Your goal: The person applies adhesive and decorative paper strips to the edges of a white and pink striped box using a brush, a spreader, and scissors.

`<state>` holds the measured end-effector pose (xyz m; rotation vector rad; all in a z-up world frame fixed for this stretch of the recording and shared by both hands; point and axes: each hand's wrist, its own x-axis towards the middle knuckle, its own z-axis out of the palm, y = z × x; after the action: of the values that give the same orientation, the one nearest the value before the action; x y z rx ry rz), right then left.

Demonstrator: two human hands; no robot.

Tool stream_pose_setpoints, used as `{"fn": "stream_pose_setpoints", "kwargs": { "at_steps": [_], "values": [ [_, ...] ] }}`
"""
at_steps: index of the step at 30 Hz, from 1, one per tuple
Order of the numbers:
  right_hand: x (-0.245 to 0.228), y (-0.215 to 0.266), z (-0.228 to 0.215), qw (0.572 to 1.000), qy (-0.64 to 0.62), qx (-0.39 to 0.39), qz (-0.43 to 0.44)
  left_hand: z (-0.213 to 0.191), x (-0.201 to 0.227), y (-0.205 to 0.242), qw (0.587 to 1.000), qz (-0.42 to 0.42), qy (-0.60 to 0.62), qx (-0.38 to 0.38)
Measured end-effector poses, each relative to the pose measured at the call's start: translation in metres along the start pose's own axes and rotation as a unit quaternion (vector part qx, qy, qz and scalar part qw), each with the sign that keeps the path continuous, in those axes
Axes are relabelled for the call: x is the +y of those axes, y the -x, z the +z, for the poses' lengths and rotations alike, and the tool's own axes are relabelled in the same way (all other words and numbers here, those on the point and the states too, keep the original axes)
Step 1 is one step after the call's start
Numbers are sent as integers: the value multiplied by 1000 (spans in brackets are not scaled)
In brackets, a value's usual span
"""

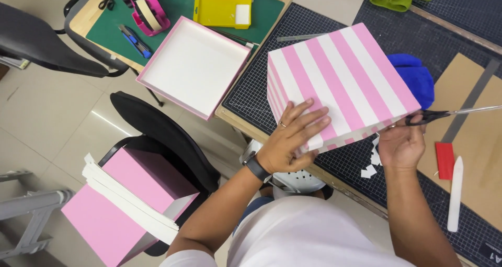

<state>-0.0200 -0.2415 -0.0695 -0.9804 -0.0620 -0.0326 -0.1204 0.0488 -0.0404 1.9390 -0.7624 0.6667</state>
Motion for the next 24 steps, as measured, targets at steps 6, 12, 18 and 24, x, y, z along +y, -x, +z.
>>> {"fn": "stream_pose_setpoints", "kwargs": {
  "at_steps": [6,12,18,24],
  "values": [
    [-2,8,-8,995,54,71,37,-11,9,3,999,7,-24,-28],
    [-22,33,-41,981,161,94,-55,-20,10,2,999,26,-5,-39],
    [-45,105,-39,964,238,-118,31,-30,18,-4,998,26,-8,-53],
    [-30,149,20,887,216,-315,260,-43,22,-7,996,-7,9,-87]
  ]
}}
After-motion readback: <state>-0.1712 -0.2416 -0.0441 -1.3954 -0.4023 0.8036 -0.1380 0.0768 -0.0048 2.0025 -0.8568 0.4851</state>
